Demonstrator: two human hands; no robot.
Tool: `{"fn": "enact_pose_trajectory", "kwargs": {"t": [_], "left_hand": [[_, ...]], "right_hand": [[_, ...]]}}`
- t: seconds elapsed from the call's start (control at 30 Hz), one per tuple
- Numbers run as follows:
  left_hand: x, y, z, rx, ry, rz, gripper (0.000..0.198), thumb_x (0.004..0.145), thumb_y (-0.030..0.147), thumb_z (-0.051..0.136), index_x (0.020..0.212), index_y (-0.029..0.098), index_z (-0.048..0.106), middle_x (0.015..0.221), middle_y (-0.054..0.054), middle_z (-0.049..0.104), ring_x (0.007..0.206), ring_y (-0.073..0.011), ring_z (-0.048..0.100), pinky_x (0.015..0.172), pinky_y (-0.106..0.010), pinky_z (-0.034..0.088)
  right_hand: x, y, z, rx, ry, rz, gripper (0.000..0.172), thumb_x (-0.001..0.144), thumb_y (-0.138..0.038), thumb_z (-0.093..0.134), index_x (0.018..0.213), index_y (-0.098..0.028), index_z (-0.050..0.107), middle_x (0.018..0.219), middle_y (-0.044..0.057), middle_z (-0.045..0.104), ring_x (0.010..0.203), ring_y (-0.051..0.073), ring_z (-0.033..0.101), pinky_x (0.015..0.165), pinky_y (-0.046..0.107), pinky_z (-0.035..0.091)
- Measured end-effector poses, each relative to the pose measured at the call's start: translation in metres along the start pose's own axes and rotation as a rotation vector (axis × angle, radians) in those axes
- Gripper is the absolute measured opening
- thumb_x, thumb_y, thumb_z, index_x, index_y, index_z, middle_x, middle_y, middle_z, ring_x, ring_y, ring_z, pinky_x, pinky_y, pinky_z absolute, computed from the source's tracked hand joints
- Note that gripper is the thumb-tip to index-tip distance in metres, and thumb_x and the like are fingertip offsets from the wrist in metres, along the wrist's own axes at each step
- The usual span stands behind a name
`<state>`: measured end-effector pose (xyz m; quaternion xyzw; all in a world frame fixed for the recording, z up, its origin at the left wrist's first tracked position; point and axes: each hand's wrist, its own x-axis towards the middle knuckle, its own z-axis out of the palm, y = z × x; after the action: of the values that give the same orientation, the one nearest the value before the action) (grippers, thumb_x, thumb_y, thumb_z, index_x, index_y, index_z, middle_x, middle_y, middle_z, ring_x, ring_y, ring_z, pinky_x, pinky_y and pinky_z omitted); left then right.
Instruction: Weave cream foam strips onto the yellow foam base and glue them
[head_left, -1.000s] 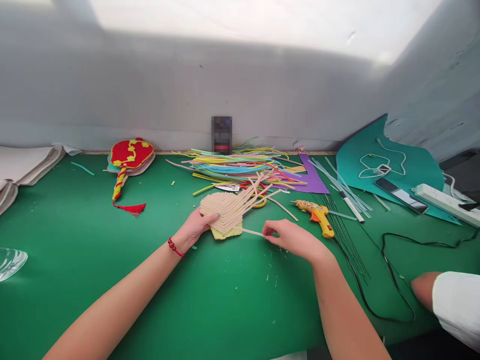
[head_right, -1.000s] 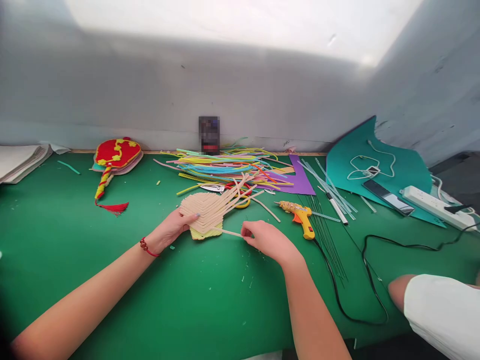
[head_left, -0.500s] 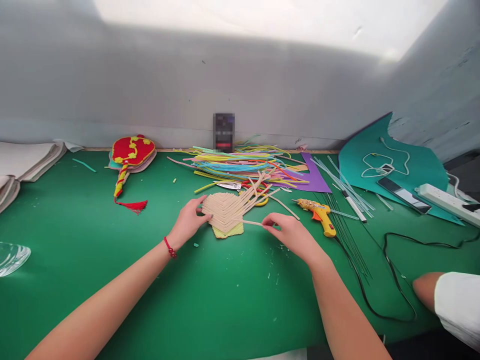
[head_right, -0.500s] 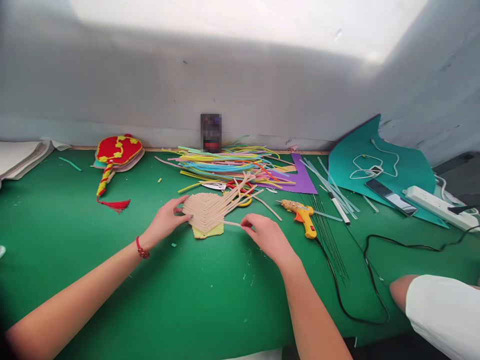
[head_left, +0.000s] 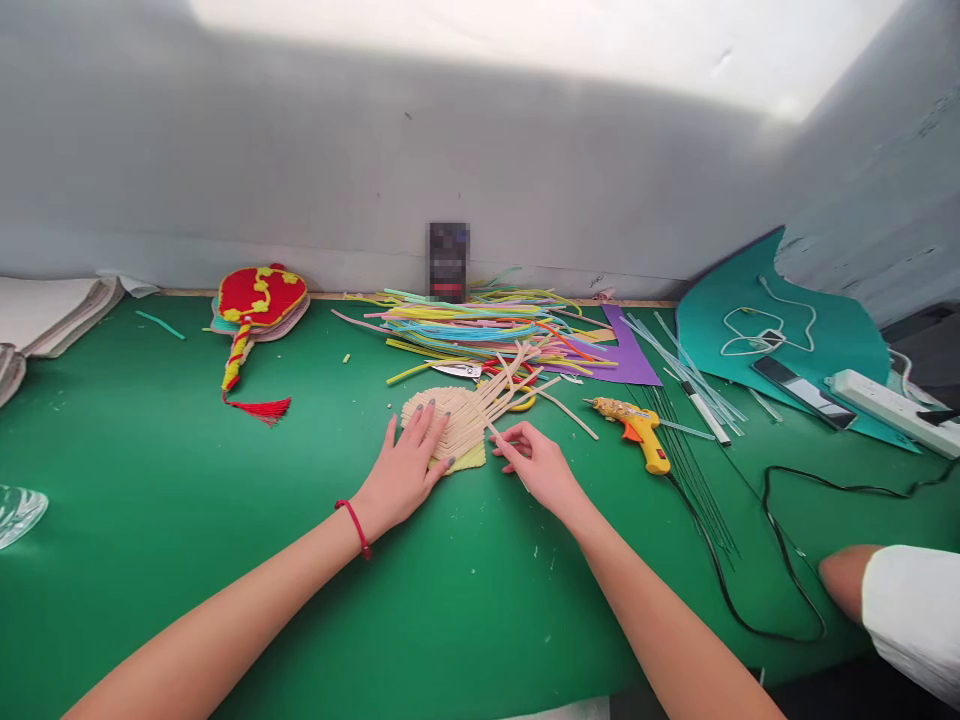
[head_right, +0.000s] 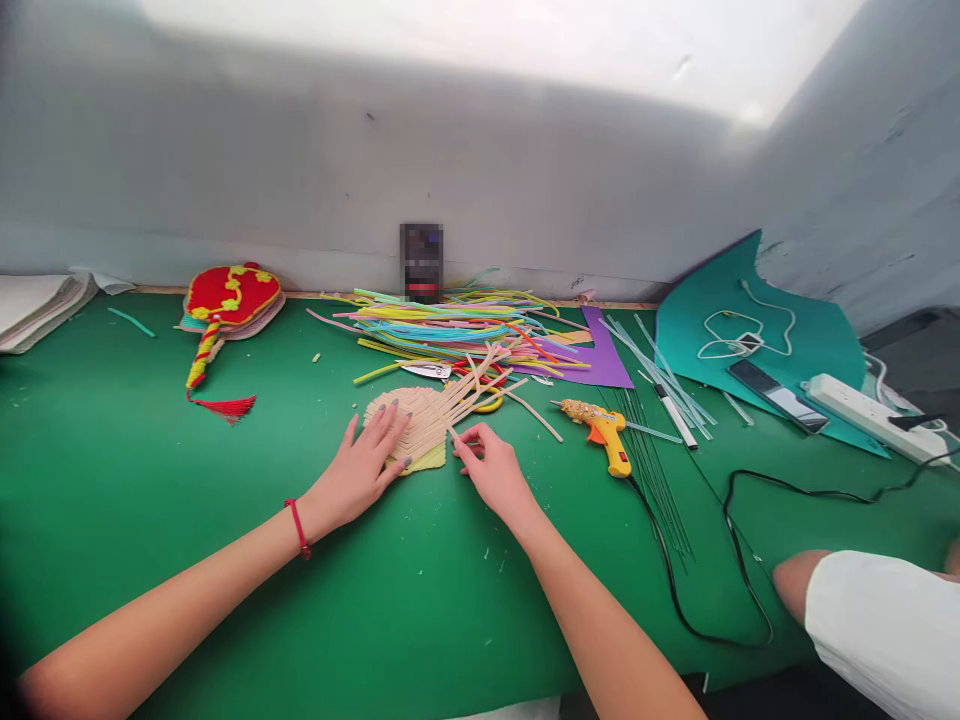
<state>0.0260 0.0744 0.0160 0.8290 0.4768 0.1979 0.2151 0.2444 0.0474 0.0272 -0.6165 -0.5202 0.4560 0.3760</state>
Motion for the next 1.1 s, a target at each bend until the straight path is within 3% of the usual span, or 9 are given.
{"fn": "enact_pose_trajectory", "kwargs": {"t": [0.13,0.23,0.43,0.63,0.73,0.83,0.93,1.1], "left_hand": [[0.004,-0.006,-0.011,-0.017,0.17,-0.192,0.058,0.091,0.038,0.042,0.145,0.018,0.032,0.151,-0.017,0.033,0.141,-0.0308,0.027,0.115,-0.053,0.009],[0.008,-0.012,-0.014,-0.086,0.163,-0.281,0.059,0.09,0.037,0.043,0.144,0.016,0.032,0.146,-0.018,0.041,0.138,-0.0304,0.032,0.114,-0.054,0.011],[0.015,-0.025,-0.012,-0.21,0.144,-0.26,0.058,0.085,0.026,0.046,0.142,0.024,0.034,0.147,-0.012,0.042,0.136,-0.0262,0.037,0.114,-0.056,0.003],[0.021,-0.03,-0.009,-0.199,0.102,-0.196,0.056,0.085,0.023,0.047,0.14,0.03,0.037,0.147,-0.009,0.042,0.142,-0.0272,0.026,0.113,-0.057,0.001],[0.02,-0.028,-0.01,-0.098,0.089,-0.197,0.053,0.089,0.023,0.043,0.141,0.026,0.036,0.151,-0.011,0.036,0.142,-0.0264,0.024,0.114,-0.058,0.007],[0.009,-0.018,-0.015,0.088,0.123,-0.128,0.049,0.094,0.025,0.036,0.142,0.021,0.033,0.152,-0.013,0.033,0.142,-0.0247,0.024,0.114,-0.056,0.015],[-0.01,-0.004,-0.015,0.325,0.105,0.053,0.053,0.097,0.033,0.031,0.147,0.016,0.024,0.154,-0.015,0.026,0.143,-0.0256,0.023,0.114,-0.056,0.016],[-0.038,0.006,-0.001,0.481,-0.074,0.272,0.063,0.096,0.052,0.031,0.147,0.017,0.026,0.154,-0.015,0.026,0.141,-0.0283,0.027,0.112,-0.058,0.02]], "right_hand": [[0.003,-0.007,0.002,0.229,0.001,0.072,0.033,0.074,-0.048,0.067,0.079,-0.02,0.052,0.118,0.009,0.061,0.098,0.021,0.066,0.075,0.034,0.06],[0.004,-0.014,0.002,0.408,-0.022,0.165,0.03,0.074,-0.042,0.072,0.078,-0.019,0.052,0.122,0.01,0.059,0.103,0.023,0.065,0.081,0.037,0.059],[0.001,-0.019,0.003,0.503,-0.021,0.206,0.027,0.075,-0.038,0.072,0.077,-0.019,0.053,0.119,0.01,0.061,0.107,0.024,0.064,0.083,0.038,0.059],[-0.007,-0.017,0.003,0.445,-0.015,0.177,0.042,0.066,-0.052,0.075,0.076,-0.019,0.052,0.127,0.01,0.056,0.109,0.025,0.062,0.08,0.038,0.06],[-0.005,-0.013,0.002,0.339,0.014,0.163,0.05,0.059,-0.061,0.074,0.075,-0.019,0.051,0.124,0.009,0.057,0.102,0.023,0.063,0.073,0.035,0.06],[-0.003,-0.011,-0.002,0.232,0.107,0.105,0.053,0.059,-0.066,0.071,0.076,-0.019,0.053,0.1,0.008,0.065,0.085,0.02,0.065,0.065,0.032,0.057],[-0.005,-0.016,-0.005,0.152,0.112,0.025,0.047,0.066,-0.064,0.066,0.078,-0.019,0.054,0.074,0.003,0.064,0.066,0.016,0.062,0.061,0.031,0.053],[-0.015,-0.036,0.0,-0.069,0.127,-0.121,0.028,0.081,-0.049,0.058,0.08,-0.021,0.058,0.076,0.003,0.065,0.067,0.016,0.06,0.064,0.03,0.05]]}}
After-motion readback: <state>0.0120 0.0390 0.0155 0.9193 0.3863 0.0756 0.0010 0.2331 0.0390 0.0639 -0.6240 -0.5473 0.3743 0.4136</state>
